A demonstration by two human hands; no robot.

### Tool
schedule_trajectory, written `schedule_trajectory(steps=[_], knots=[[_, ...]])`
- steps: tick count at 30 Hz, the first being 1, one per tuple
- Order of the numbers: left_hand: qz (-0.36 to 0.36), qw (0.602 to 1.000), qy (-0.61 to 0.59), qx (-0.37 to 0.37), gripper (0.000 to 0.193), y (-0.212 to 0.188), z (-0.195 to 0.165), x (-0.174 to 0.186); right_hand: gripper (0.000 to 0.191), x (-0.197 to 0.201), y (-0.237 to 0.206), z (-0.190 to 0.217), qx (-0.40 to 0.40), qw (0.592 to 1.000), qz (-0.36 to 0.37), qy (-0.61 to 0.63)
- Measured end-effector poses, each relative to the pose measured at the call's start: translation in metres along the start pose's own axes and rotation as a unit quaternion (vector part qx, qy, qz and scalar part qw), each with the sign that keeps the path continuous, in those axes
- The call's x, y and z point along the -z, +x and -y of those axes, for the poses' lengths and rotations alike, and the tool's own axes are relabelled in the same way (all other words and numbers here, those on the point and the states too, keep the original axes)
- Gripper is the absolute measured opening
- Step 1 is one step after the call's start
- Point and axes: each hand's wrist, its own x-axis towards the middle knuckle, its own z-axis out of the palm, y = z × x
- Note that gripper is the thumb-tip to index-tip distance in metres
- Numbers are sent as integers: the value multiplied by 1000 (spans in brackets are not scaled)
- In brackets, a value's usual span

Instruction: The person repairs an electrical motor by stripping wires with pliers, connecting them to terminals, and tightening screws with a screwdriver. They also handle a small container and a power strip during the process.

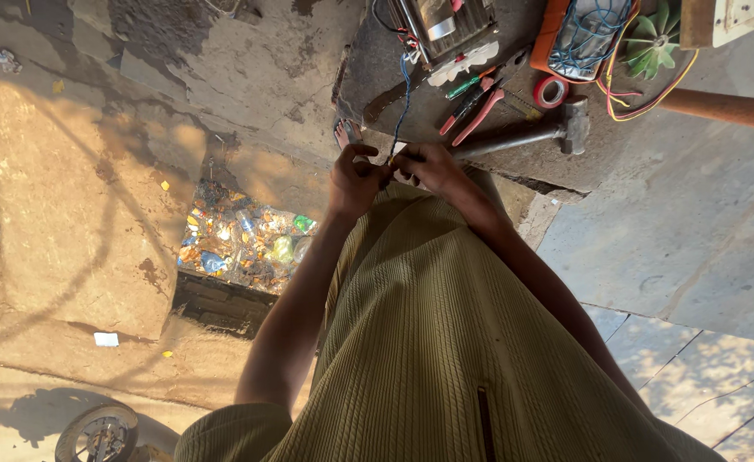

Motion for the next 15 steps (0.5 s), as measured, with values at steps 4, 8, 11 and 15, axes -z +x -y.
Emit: schedule_trajectory(steps=[4, 8, 11, 15], knots=[[-35, 991, 123, -38, 17, -2, -1, 0, 24, 13, 0, 4, 43, 998, -53, -2], [-26, 986, 155, -55, 11, -8, -3, -5, 21, 42, 5, 24, 94, 985, -134, -62], [-21, 997, 54, -59, 14, -3, -2, 1, 19, 57, -6, 28, 102, 964, -198, -144], [-35, 986, 151, -60, 22, 10, 1, 31, 21, 83, -42, 4, -2, 951, -189, -245]])
